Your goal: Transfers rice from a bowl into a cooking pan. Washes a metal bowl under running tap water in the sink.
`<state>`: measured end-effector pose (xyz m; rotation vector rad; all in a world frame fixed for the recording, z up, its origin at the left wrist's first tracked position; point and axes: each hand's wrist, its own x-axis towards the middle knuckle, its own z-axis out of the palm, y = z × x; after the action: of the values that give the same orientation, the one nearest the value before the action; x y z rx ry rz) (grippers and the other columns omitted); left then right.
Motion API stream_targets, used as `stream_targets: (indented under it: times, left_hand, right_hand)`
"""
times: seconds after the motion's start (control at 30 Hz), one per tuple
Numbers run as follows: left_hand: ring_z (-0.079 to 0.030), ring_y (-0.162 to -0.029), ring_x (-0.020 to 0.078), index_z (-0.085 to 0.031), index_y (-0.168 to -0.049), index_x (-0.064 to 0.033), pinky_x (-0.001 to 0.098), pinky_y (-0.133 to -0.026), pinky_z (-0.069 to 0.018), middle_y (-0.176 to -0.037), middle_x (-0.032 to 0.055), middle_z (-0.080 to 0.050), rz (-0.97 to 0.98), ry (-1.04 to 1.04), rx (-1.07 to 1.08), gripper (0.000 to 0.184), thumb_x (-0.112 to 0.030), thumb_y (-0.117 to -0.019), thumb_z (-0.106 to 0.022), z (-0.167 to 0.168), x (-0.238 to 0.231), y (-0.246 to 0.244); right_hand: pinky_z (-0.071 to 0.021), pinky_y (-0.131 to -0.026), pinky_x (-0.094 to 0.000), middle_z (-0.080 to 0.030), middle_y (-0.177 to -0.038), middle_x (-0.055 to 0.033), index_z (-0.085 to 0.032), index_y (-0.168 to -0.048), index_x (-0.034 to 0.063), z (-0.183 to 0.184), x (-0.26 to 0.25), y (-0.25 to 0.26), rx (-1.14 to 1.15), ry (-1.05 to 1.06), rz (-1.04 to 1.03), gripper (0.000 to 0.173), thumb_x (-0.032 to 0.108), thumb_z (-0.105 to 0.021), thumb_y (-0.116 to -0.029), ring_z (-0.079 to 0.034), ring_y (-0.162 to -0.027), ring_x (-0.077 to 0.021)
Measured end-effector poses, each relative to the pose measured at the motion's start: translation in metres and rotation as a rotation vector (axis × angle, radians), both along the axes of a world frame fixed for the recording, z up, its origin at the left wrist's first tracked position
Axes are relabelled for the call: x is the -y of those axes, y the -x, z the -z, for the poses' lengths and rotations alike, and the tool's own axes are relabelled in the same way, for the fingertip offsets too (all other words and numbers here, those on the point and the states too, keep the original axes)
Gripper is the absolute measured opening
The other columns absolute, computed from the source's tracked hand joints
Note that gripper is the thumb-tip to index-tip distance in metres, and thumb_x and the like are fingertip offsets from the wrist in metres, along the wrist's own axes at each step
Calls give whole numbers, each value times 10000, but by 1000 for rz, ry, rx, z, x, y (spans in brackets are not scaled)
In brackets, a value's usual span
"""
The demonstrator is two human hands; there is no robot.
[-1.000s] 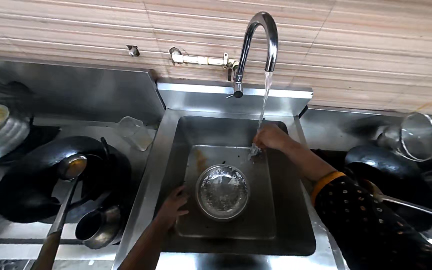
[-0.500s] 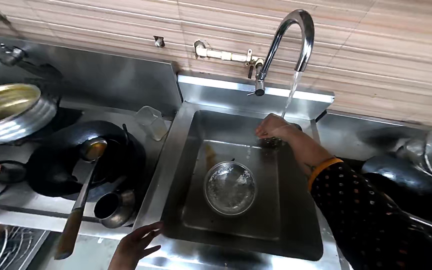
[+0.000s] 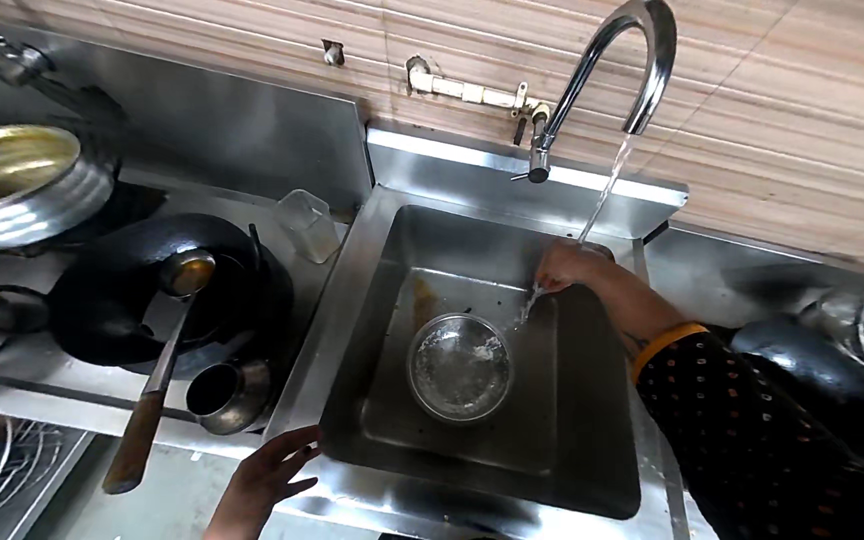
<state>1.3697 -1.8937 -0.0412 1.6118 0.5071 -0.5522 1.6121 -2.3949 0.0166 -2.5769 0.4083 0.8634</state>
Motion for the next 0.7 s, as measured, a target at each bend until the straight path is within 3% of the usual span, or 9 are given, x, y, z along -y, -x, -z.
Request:
stream_targets:
  times: [0.3,0.4,0.5,0.6,0.7]
  left_hand:
    - [-660,-1185,286,-636,-1302,-57,495,-836,-626,-1323,93,-658,36,-14,2,319,-128,-995,-586,0,-1,-2]
    - [-658,-1191,282,-635,-1306,-58,491,-839,-625,-1324,90,-659,41,-19,-1,326,-130,-994,-581,-2,0,-2]
    - [-662,-1187,273,-638,-1298,-55,476,-837,-626,-1320,85,-664,36,-29,-5,314,-122,-998,-573,-4,0,-1]
    - [-668,-1178,277,-641,-1294,-59,477,-834,-629,-1319,85,-666,30,-38,-6,310,-119,-999,-568,-6,-3,1]
    - [-669,-1175,272,-640,-1292,-57,466,-832,-628,-1312,84,-669,15,-47,-6,306,-108,-1000,-560,-6,-6,4]
  right_hand:
    - [-602,-800,-443,-705,-974,-180,-652,-1117,-40,13,1,12,-69,-80,78,220,119,-521,-1042,-714,-831,-252]
    - [-577,-856,-476,-718,-1006,-166,-697,-1082,-17,11,-4,6,-49,79,-127,280,170,-489,-1065,-711,-886,-259]
    - [-516,-938,-598,-714,-1052,-210,-734,-1008,-14,5,-13,-2,15,225,-387,251,185,-584,-1031,-686,-1025,-365]
    - [-488,-947,-651,-706,-1079,-226,-738,-999,5,7,-17,-9,115,186,-396,282,235,-577,-1029,-661,-1081,-404]
    - [-499,-956,-621,-711,-1072,-220,-748,-1009,2,13,-19,-20,175,137,-473,251,199,-593,-1019,-668,-1069,-389]
